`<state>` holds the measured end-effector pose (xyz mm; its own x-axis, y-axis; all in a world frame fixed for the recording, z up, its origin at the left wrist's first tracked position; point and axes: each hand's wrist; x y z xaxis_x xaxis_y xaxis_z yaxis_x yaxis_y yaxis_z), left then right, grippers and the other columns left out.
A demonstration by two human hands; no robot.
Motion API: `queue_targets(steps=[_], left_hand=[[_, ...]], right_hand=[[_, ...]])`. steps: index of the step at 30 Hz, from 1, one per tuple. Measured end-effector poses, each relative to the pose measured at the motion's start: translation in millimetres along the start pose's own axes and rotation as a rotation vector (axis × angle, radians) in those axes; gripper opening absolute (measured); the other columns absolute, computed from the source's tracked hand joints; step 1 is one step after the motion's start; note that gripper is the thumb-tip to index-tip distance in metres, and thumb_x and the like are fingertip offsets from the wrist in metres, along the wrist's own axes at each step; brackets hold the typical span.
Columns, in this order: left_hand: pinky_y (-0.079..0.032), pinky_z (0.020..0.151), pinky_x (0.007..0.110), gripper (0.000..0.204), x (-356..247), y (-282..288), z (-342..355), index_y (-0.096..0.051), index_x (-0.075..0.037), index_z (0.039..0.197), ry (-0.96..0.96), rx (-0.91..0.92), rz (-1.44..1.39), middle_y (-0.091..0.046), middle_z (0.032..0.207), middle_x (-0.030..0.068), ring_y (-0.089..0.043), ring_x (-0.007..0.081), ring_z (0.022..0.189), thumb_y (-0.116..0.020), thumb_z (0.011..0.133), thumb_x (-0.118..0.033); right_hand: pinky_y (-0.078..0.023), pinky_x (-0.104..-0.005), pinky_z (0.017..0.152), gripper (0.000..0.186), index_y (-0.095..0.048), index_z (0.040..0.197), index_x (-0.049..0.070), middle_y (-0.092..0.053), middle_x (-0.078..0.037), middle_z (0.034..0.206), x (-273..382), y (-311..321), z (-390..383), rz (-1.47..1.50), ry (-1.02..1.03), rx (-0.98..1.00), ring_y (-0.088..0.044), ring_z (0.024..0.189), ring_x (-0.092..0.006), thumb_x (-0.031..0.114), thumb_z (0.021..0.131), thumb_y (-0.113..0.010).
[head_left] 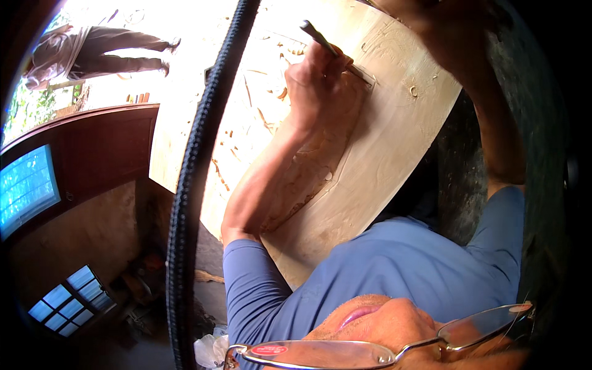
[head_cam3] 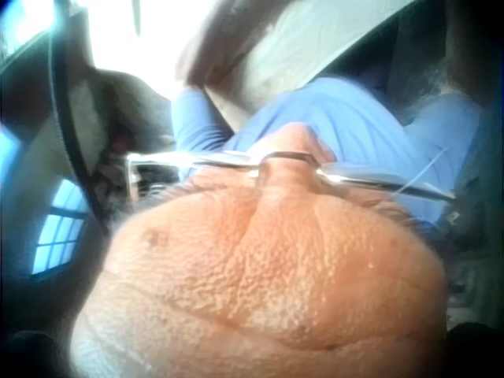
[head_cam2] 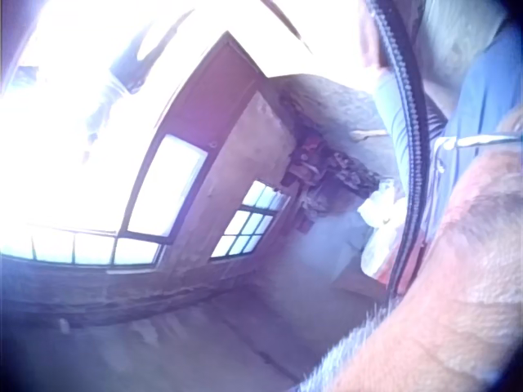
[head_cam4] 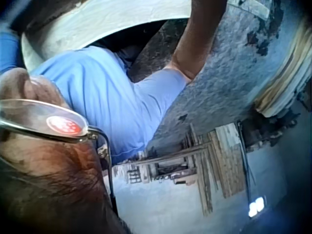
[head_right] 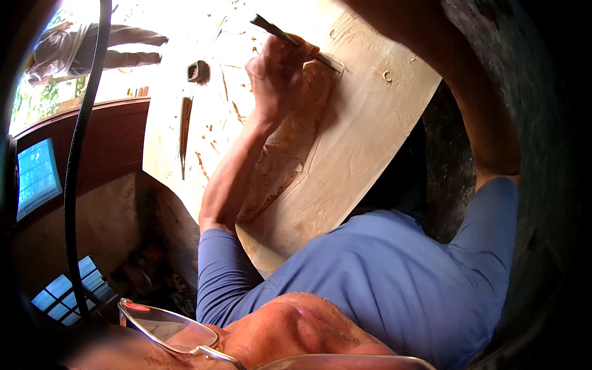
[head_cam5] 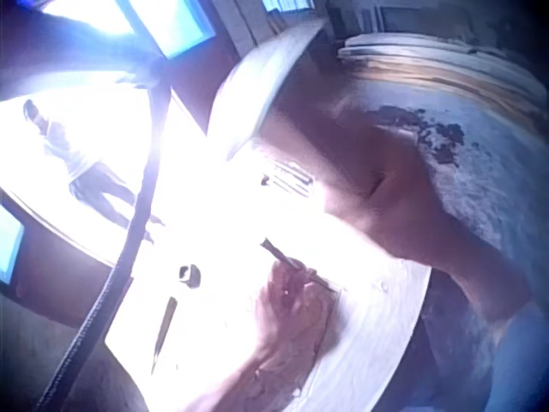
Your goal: The person carves a wooden plaque by holding a chisel against the wood and striking it with a wooden mallet. They work on detailed figures in the center of the board, using different chisels from a nearby rack.
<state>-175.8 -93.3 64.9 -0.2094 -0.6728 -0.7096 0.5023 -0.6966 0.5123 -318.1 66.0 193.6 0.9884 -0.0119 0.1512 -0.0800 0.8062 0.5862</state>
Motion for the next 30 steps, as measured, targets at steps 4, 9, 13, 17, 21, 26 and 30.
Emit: queue_targets(steps=[4,9,13,17,21,26,30], left_hand=[[-0.059,0.062,0.031,0.019,-8,-3,-4,-0.059,-0.002,0.098,-0.076,-0.001,0.191,-0.076,0.079,0.0109,-0.078,0.0203,0.074,-0.066,0.087,0.012],[-0.056,0.058,0.031,0.023,28,-9,0,-0.059,-0.003,0.096,0.098,-0.072,-0.346,-0.075,0.077,0.0089,-0.076,0.0185,0.069,-0.057,0.082,0.015],[-0.06,0.062,0.029,0.013,2,0,-6,-0.061,-0.002,0.099,-0.133,-0.005,0.184,-0.077,0.08,0.0092,-0.077,0.0174,0.072,-0.069,0.091,0.006],[-0.054,0.052,0.036,0.014,10,-8,-2,-0.06,-0.004,0.097,-0.012,-0.057,-0.069,-0.072,0.072,0.0088,-0.072,0.0236,0.059,-0.065,0.088,0.005],[-0.055,0.053,0.039,0.016,15,-12,2,-0.06,-0.004,0.101,0.067,-0.081,-0.357,-0.069,0.07,0.0146,-0.072,0.0292,0.062,-0.071,0.09,-0.003],[-0.054,0.055,0.031,0.013,-6,-8,-7,-0.063,-0.008,0.096,-0.104,0.032,0.246,-0.074,0.077,0.0069,-0.074,0.0222,0.064,-0.074,0.091,-0.001],[-0.057,0.056,0.036,0.015,9,-9,-3,-0.061,-0.003,0.097,0.09,-0.074,-0.213,-0.074,0.077,0.0125,-0.074,0.0283,0.067,-0.072,0.088,0.003]], right_hand=[[-0.059,-0.042,0.086,0.06,-0.072,0.125,0.014,-0.077,-0.014,0.101,-1,-5,-8,-0.243,0.053,-0.038,-0.074,0.089,-0.0355,-0.008,0.069,-0.069],[-0.058,-0.036,0.092,0.051,-0.07,0.13,0.014,-0.074,-0.013,0.115,-10,-27,-4,0.246,-0.149,-0.304,-0.073,0.104,-0.0271,-0.003,0.082,-0.074],[-0.058,-0.0333,0.091,0.046,-0.072,0.128,0.013,-0.075,-0.013,0.113,3,-15,-7,-0.159,-0.156,0.064,-0.073,0.103,-0.0241,-0.002,0.085,-0.074],[-0.059,-0.0333,0.089,0.046,-0.072,0.127,0.012,-0.075,-0.011,0.114,-21,-5,1,0.117,0.057,-0.005,-0.073,0.105,-0.0217,-0.005,0.085,-0.073],[-0.06,-0.0359,0.086,0.048,-0.069,0.126,0.011,-0.075,-0.009,0.114,13,1,-2,0.291,-0.235,-0.278,-0.073,0.101,-0.0225,-0.003,0.081,-0.077],[-0.06,-0.0421,0.088,0.051,-0.071,0.122,0.008,-0.075,-0.014,0.109,0,1,-11,-0.188,-0.003,0.021,-0.073,0.097,-0.0309,-0.006,0.072,-0.073],[-0.058,-0.037,0.089,0.05,-0.069,0.124,0.007,-0.074,-0.012,0.111,-1,3,-4,0.099,-0.176,-0.189,-0.073,0.101,-0.0271,-0.007,0.076,-0.072]])
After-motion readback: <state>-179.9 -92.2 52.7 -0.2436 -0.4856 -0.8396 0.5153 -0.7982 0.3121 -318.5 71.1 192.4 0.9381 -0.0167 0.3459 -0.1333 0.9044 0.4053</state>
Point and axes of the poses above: each hand's wrist, its own z-axis towards the middle knuckle, its own y-axis out of the back of the hand, x = y × z
